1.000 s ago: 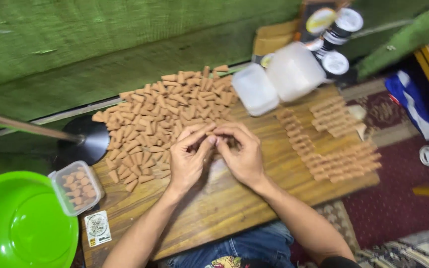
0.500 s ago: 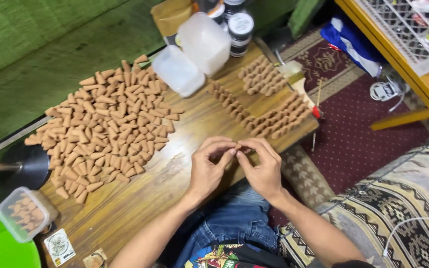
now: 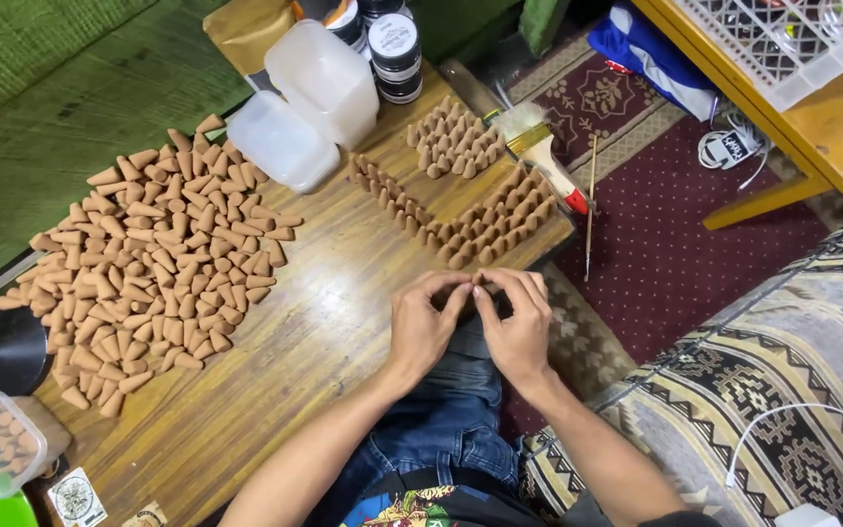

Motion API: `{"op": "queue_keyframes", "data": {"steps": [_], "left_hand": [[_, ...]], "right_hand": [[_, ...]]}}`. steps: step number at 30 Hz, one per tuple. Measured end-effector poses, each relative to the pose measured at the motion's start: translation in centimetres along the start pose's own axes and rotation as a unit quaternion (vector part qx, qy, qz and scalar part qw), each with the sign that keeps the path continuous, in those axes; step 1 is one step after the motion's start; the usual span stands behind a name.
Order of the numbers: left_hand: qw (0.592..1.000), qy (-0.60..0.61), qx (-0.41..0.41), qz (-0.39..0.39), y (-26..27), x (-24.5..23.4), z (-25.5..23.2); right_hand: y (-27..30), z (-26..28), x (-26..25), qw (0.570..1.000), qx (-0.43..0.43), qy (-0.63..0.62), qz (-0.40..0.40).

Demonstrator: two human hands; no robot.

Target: Sorting and arranging incense cones into rows and packaging them into small plastic containers.

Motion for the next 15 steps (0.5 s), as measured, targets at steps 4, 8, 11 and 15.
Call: {"op": "queue_keyframes", "data": {"steps": [4,8,11,15], "left_hand": [[1.000,-0.001,0.016,-0.013,0.1,0.3,0.4],[0.998,-0.022,0.057,-0.027,0.2,0.1,-1.0],[0.995,-0.039,0.081,-0.034,0.3,0.5,-0.6],[0.990,-0.075,0.111,-0.035,0.4,0.9,-0.6]], "right_hand": [[-0.5,-0.3,0.0,1.000,0.001,-0.010,-0.021],[-0.4,-0.5,-0.2,0.999,-0.006,-0.008,-0.053],[-0.3,-0.6,-0.3,0.997,-0.023,-0.006,-0.067],[-0.3,-0.3,-0.4,0.995,-0.050,-0.006,-0.082]]}}
Point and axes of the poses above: each hand's wrist, its own y-axis away from the middle knuckle, its own x-axis out of the palm, z = x × y, the point moved 8 cm from there along -y, towards the middle knuckle, and after that the axes turned 12 degrees about -x, right-handed, at the moved point
